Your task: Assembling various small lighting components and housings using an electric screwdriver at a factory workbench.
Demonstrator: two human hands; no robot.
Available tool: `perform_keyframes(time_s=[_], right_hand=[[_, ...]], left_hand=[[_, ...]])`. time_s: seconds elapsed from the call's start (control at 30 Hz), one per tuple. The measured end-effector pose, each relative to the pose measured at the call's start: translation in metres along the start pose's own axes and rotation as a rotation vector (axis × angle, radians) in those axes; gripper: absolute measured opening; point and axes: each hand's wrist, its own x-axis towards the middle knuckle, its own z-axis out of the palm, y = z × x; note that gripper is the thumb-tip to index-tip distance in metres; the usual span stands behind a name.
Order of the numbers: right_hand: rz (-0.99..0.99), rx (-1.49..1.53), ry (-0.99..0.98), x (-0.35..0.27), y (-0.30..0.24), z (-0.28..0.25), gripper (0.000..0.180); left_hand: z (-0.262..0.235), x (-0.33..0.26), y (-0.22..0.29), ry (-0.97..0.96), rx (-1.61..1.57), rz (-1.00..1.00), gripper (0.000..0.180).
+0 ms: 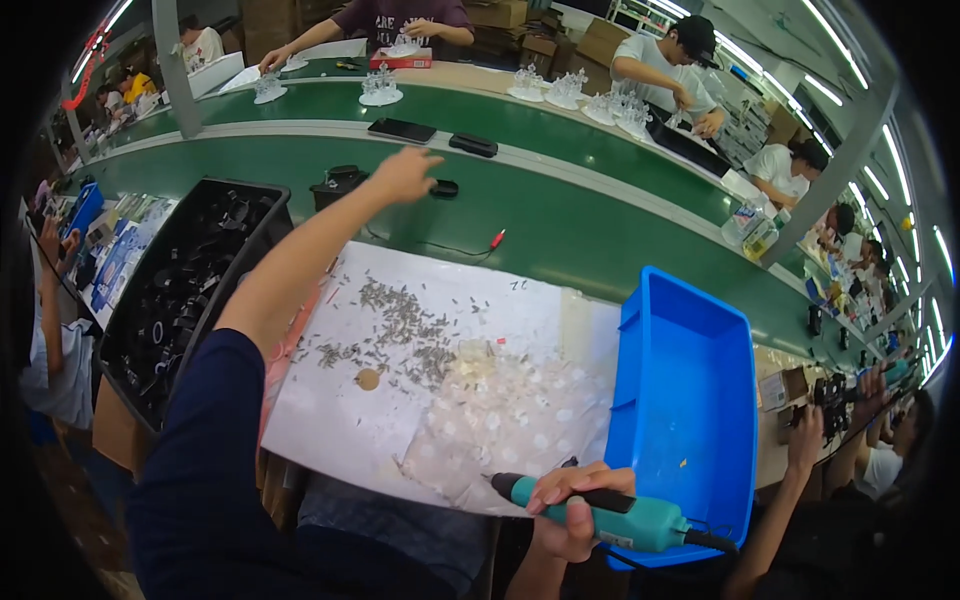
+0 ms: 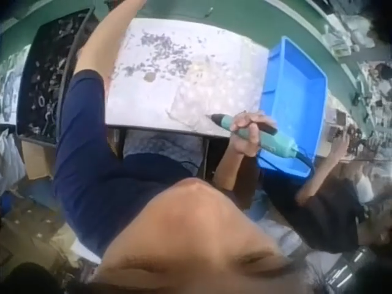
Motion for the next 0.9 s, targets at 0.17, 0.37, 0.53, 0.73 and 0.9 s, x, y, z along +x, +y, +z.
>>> perform_keyframes(time_s=[0.17, 0.37, 0.53, 0.73, 0.9], right_hand=[[0.005, -0.001, -0.09, 0.006, 0.009, 0.004, 0.022], [-0.018, 0.043, -0.171, 0.004, 0.007, -0.011, 0.025], [0.038, 0.022, 0.025, 0.002, 0.016, 0.016, 0.024], [-0.025, -0.085, 0.072, -0.003, 0.011, 0.053, 0.021], [-0.148, -0.208, -0.033, -0.011, 0.017, 0.068, 0.019]], left_hand=[[0.031, -0.004, 0.011, -0.181, 0.115, 0.102, 0.024], [-0.135, -0.062, 0.027, -0.031, 0.143, 0.31, 0.05], [-0.263, -0.252, -0.012, 0.203, 0.07, 0.001, 0.046], [-0.3, -0.462, -0.037, 0.618, 0.257, -0.55, 0.038], [-0.214, -0.645, -0.043, 1.569, -0.409, -1.286, 0.021]])
